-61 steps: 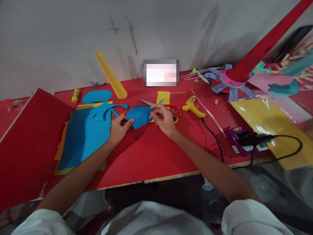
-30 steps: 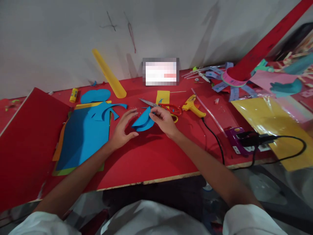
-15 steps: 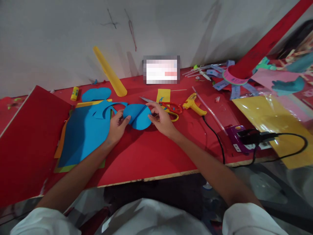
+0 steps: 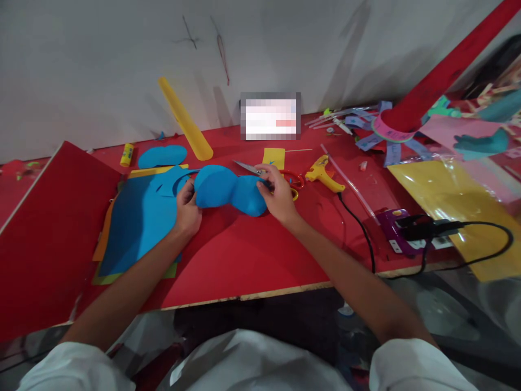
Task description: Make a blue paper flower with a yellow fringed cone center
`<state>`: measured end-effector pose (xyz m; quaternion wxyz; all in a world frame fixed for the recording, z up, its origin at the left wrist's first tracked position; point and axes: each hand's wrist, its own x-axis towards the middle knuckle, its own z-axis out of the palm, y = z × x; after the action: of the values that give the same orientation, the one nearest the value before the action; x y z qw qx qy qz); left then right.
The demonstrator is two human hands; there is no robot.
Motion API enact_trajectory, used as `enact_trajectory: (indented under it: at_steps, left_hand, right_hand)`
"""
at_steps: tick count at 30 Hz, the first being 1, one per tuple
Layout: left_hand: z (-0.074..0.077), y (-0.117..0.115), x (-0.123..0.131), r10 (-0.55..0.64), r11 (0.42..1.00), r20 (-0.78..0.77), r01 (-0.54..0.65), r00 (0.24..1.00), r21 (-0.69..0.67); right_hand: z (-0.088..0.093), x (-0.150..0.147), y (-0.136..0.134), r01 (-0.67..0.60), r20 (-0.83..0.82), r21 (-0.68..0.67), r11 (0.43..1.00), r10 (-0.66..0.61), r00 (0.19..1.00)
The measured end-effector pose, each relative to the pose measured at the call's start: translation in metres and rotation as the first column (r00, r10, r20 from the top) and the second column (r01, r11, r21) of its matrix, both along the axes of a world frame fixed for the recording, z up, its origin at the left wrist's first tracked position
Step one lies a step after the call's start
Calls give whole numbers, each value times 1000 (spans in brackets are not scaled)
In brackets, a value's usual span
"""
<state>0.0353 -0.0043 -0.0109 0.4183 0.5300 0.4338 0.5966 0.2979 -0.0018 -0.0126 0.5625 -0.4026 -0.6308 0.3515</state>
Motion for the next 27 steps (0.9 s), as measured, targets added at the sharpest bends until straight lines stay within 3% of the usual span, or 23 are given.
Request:
enact_trajectory:
  at_steps: [4,7,12,16,22,27]
  left_hand:
    - [-2,0,1,-54,998,-52,55,997,8]
    - [-3,0,2,-38,995,-220,58,975,85]
    - [-3,-3,3,-98,975,-408,169,908,142]
    - [4,-13,2,-9,945,-565,192,825,265]
    - [8,-31,4,128,871,-731,277,671,406]
    - [4,-32,2,173,837,-749,306,639,454]
  right_hand:
    - [5,8,3,111,15,63,992,-112,994]
    - [8,9,3,106,36,65,992,-108,993]
    - [9,8,1,62,87,82,995,-69,994]
    - [11,7,-3,59,171,148,987,-84,982]
    - [16,-3,-15,33,416,379,925,-202,887]
    - [22,-5,-23,-86,494,421,903,-149,857]
